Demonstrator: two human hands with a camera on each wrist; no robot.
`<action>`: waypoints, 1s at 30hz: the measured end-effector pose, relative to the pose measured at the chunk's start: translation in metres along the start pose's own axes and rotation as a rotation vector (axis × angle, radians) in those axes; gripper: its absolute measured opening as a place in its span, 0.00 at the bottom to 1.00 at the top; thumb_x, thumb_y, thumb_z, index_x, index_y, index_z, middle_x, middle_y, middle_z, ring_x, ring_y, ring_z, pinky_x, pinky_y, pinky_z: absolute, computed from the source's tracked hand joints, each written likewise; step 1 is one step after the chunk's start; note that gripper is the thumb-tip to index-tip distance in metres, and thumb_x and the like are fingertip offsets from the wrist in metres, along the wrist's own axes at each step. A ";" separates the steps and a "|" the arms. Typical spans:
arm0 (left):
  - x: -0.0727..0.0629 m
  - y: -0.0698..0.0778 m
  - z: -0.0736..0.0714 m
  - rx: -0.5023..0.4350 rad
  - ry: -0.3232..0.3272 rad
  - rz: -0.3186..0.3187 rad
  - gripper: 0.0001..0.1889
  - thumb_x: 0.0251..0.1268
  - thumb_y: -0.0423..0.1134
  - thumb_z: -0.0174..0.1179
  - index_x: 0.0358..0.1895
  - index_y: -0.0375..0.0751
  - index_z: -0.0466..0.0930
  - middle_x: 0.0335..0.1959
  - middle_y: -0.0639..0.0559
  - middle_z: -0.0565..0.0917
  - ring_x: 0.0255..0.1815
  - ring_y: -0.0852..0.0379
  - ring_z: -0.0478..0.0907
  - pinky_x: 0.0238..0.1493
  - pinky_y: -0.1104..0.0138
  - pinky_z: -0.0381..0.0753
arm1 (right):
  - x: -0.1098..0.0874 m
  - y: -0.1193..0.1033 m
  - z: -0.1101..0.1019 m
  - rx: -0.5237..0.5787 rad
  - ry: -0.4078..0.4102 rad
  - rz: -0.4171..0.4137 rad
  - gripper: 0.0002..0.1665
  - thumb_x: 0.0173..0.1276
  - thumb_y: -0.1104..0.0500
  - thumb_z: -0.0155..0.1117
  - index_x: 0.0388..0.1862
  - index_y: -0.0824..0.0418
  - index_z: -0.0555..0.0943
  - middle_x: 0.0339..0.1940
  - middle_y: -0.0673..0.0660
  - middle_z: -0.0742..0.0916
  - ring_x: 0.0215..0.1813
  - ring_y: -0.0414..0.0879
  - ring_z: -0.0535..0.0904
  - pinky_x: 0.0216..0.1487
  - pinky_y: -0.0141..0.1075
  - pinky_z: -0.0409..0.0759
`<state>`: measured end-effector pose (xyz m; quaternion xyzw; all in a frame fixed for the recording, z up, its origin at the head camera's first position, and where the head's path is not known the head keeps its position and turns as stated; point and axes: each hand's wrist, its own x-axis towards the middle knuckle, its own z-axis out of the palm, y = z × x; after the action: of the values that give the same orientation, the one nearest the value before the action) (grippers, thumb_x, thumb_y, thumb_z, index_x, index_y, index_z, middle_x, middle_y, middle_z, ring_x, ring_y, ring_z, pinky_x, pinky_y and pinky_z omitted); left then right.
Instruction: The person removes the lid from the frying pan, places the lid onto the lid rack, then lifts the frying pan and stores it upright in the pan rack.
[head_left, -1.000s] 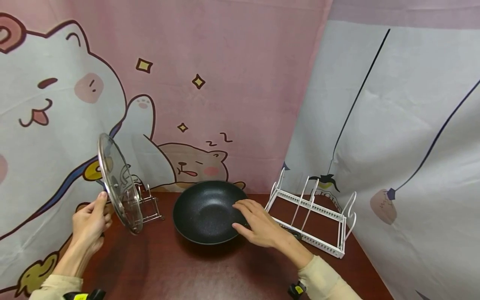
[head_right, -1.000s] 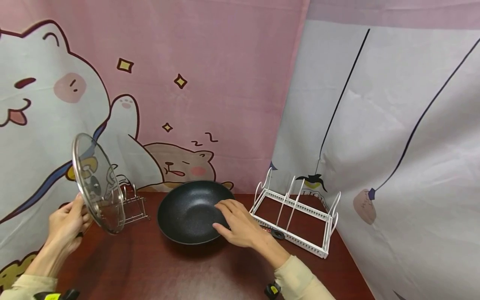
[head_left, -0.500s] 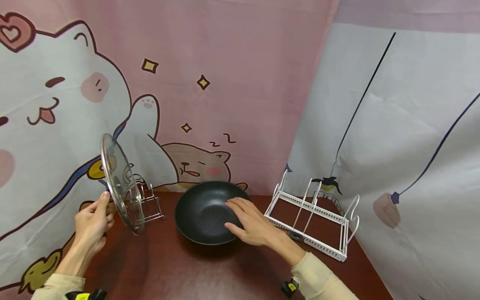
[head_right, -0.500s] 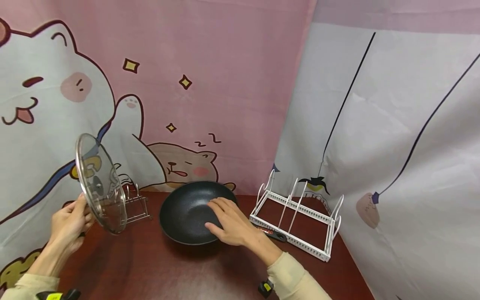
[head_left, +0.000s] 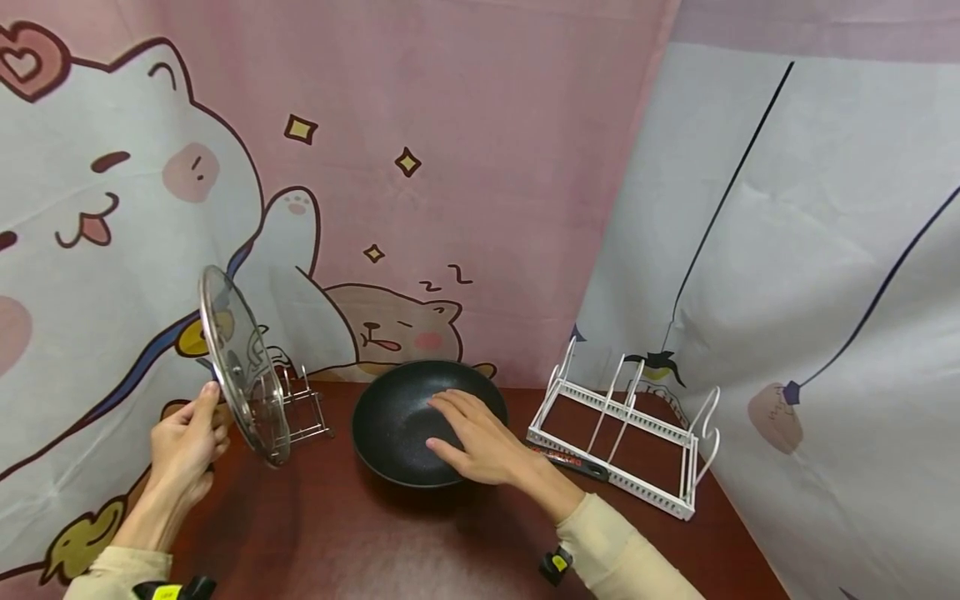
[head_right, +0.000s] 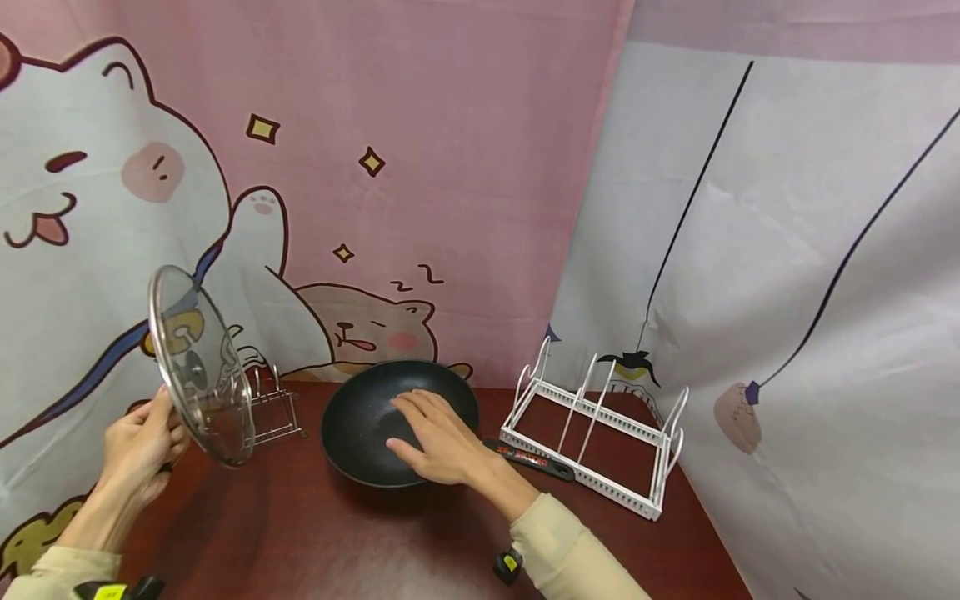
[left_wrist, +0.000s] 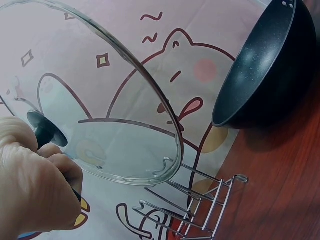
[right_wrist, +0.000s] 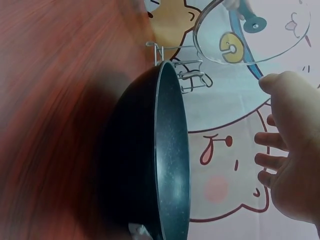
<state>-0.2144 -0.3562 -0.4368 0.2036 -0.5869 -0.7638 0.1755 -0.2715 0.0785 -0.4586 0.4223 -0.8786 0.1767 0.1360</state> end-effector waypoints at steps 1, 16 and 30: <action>0.000 0.000 0.000 0.002 0.001 0.001 0.26 0.85 0.57 0.64 0.25 0.46 0.80 0.16 0.60 0.68 0.16 0.66 0.63 0.17 0.66 0.60 | 0.003 -0.001 0.002 0.008 0.001 -0.004 0.38 0.89 0.40 0.61 0.87 0.58 0.70 0.86 0.60 0.77 0.91 0.58 0.68 0.91 0.59 0.68; -0.002 -0.002 0.002 -0.017 -0.045 0.053 0.26 0.85 0.56 0.64 0.25 0.46 0.78 0.16 0.61 0.68 0.15 0.67 0.62 0.26 0.58 0.49 | 0.040 -0.025 0.023 0.061 -0.025 -0.012 0.38 0.90 0.40 0.59 0.88 0.55 0.68 0.87 0.58 0.75 0.91 0.55 0.68 0.92 0.54 0.68; -0.001 -0.002 0.003 -0.033 -0.061 0.046 0.26 0.86 0.55 0.63 0.24 0.46 0.77 0.15 0.61 0.67 0.16 0.65 0.59 0.25 0.58 0.47 | 0.071 -0.046 0.045 0.077 -0.046 -0.025 0.39 0.91 0.38 0.55 0.90 0.56 0.66 0.89 0.58 0.74 0.92 0.53 0.67 0.93 0.50 0.66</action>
<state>-0.2151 -0.3531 -0.4379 0.1636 -0.5838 -0.7750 0.1785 -0.2822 -0.0172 -0.4629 0.4422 -0.8687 0.1987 0.1016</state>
